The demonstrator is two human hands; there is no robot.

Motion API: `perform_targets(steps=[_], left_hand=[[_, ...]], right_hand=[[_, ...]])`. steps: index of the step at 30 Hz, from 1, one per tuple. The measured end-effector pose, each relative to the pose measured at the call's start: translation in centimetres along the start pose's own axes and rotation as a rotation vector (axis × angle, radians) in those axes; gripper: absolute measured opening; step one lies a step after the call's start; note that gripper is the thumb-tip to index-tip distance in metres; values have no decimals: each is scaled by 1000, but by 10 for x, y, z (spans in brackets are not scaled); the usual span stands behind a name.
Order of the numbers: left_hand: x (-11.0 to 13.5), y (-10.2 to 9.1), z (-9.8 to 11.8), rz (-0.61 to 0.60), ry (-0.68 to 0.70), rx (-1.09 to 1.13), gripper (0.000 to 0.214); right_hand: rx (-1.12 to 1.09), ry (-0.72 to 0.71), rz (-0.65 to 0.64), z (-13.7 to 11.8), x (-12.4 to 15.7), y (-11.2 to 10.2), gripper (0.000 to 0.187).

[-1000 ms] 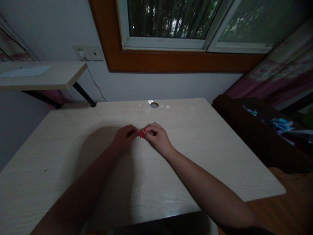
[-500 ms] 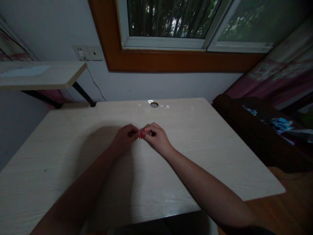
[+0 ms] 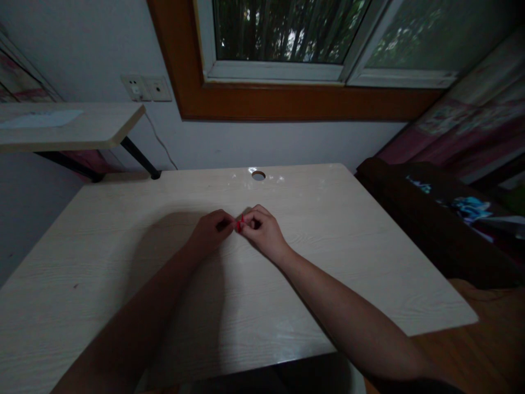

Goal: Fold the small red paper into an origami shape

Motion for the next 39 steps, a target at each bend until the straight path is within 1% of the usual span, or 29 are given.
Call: perform_targets(steps=[7,11,14,18,23,29,33,39], left_hand=[[2,0,7,20,44,-72,9],[3,-2,10,40,51,-60,10],[3,-1,9,30,60,-40,10],[3,0,9,31,89,-76,9],[4,0,16,35,137,-103,8],[4,0,18,40,148,-156,9],[5,0,20,52,163,-170,9],[5,-1,20,56,158,-140,11]], right_hand=[[-11,-2,15,1,0,1,11],[-18,21,18,3,-1,0,8],[-4,24,3,3,-1,1,7],[17,6,-22,2,0,3,6],[38,3,-28,2,0,4,4],[27,10,-20,3,0,4,3],[21,-14,-14,3,0,4,4],[3,5,-6,6,1,3,3]])
Point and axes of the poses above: each hand's wrist, its own x-axis away from the middle knuckle, its own y-axis out of the palm, z = x × y, the point moved 10 cm from there along -x, towards the middle knuckle, and after that the axes turned 11 degrees about -z, right-handed, at the moved point
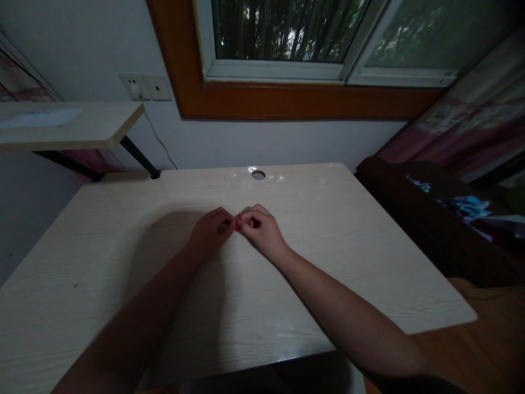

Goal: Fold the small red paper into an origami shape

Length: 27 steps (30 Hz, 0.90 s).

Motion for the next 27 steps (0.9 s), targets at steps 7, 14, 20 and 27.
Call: perform_targets(steps=[7,14,20,27], left_hand=[[0,-3,-3,1,-4,63,9],[-1,1,-6,-13,-27,44,5],[-1,2,-2,-15,0,5,6],[1,2,-1,-17,1,-61,7]], right_hand=[[-25,12,-4,-2,-1,0,2],[-19,17,-16,0,-1,0,5],[14,-1,-18,-4,-2,1,10],[31,2,-16,-5,-2,1,10]])
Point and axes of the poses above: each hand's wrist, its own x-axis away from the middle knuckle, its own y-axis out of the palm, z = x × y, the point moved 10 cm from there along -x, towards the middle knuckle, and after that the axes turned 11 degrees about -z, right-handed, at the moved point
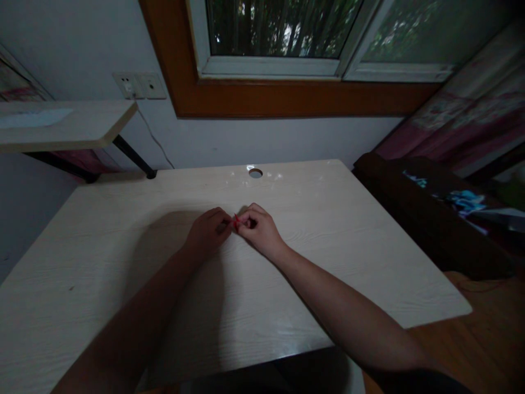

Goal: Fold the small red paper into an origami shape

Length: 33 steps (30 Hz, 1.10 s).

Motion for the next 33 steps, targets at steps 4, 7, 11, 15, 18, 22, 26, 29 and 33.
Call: perform_targets(steps=[4,7,11,15,18,22,26,29,33], left_hand=[[1,-3,-2,23,3,18,7],[1,-3,-1,7,6,10,8],[1,-3,2,0,8,-40,10],[2,-3,4,12,32,-40,9],[2,-3,2,15,22,-6,9],[0,-2,-4,13,-10,56,8],[-1,0,-6,5,-13,66,8],[-1,0,-6,4,-15,67,8],[-1,1,-7,-8,-47,82,10]], right_hand=[[-10,-6,0,1,0,0,5],[-10,-18,5,0,1,-1,4],[1,-32,4,-4,2,-2,4],[15,-43,0,-7,3,-3,6],[0,-46,-4,-7,2,-2,6],[-18,-31,20,-2,2,-4,5],[-13,-43,26,-1,3,-4,2],[-11,-41,29,0,3,-5,2],[-21,-30,50,0,3,-7,4]])
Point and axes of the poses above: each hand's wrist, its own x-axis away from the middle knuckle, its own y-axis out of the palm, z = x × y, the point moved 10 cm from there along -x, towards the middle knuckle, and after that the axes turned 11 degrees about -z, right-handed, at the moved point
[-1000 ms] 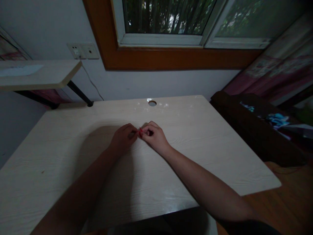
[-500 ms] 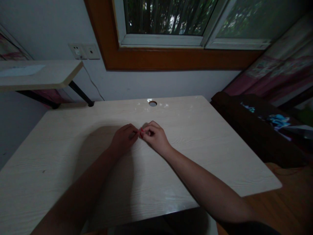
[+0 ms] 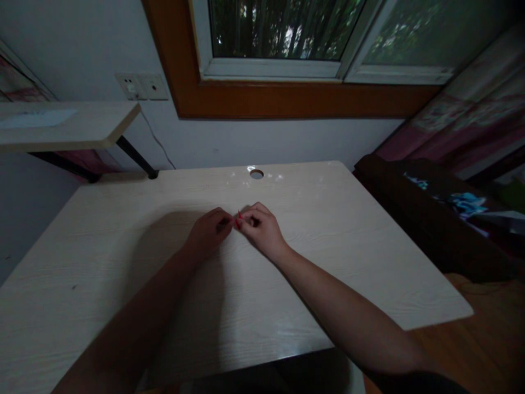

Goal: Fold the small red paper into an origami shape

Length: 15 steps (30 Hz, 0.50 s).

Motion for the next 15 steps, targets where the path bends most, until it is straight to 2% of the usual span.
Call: perform_targets(steps=[15], left_hand=[[-3,10,-16,-53,-89,33,15]], right_hand=[[-48,45,51,5,0,-5,7]])
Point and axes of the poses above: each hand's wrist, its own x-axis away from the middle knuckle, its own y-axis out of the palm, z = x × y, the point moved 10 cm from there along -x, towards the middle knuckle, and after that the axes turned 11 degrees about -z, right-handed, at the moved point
